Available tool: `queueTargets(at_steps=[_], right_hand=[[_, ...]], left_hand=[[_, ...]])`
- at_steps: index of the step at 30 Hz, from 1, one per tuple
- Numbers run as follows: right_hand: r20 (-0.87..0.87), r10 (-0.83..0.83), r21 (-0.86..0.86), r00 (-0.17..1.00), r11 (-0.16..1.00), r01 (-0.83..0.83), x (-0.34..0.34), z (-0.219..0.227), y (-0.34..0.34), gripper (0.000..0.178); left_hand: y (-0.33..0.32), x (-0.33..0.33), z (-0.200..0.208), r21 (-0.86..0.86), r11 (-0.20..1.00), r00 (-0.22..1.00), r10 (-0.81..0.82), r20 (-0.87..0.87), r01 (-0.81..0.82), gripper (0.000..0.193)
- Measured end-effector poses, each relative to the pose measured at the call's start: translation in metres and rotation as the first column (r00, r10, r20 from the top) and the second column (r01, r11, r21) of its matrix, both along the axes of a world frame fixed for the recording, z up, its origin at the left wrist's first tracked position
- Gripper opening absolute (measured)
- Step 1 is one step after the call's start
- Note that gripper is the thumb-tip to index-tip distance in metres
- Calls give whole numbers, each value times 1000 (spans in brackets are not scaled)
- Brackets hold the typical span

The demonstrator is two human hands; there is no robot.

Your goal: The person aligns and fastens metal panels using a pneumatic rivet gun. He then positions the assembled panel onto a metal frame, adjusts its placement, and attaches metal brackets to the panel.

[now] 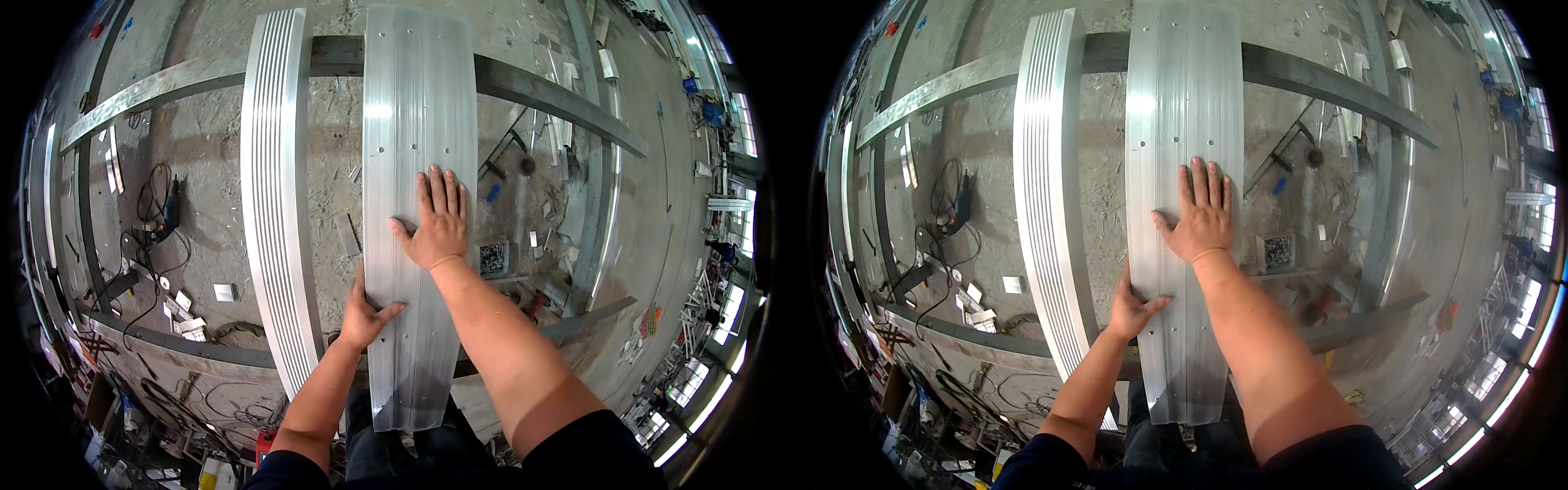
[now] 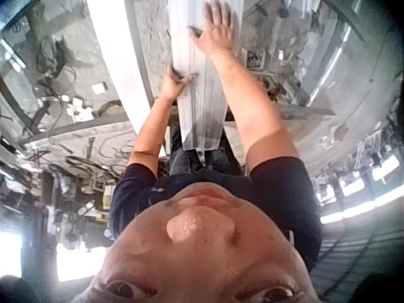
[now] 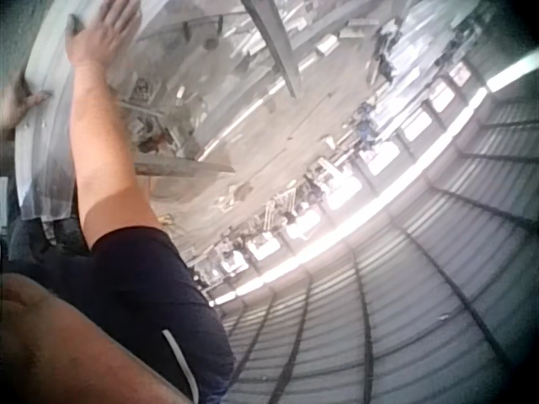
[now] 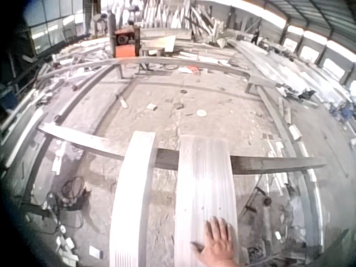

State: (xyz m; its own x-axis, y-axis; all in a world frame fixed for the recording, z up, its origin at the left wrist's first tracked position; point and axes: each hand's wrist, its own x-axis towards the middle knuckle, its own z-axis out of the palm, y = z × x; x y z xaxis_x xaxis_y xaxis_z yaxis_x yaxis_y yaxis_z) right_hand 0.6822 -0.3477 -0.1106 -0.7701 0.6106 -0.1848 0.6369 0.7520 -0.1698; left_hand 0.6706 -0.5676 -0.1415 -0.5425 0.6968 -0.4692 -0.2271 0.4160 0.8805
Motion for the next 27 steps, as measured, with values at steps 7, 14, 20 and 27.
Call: queueTargets(at_steps=[7, 14, 20, 27], right_hand=[[-51, 15, -1, 999, 1000, -16, 4, -5, 1, 89], [-57, 17, -6, 998, 1000, -17, 2, -2, 1, 89], [-54, 18, 6, 998, 1000, -18, 2, -1, 0, 88], [-35, 6, -12, 999, 1000, -6, 0, -1, 0, 88]], left_hand=[[-4, 5, -9, -1, 1000, 1000, 20, -14, -20, 116], [-1, 0, -3, -55, 998, 996, -18, -91, 13, 117], [0, -1, -5, -52, 999, 1000, -7, -28, 6, 117], [0, -6, 4, -83, 995, 995, -65, -74, 59, 116]])
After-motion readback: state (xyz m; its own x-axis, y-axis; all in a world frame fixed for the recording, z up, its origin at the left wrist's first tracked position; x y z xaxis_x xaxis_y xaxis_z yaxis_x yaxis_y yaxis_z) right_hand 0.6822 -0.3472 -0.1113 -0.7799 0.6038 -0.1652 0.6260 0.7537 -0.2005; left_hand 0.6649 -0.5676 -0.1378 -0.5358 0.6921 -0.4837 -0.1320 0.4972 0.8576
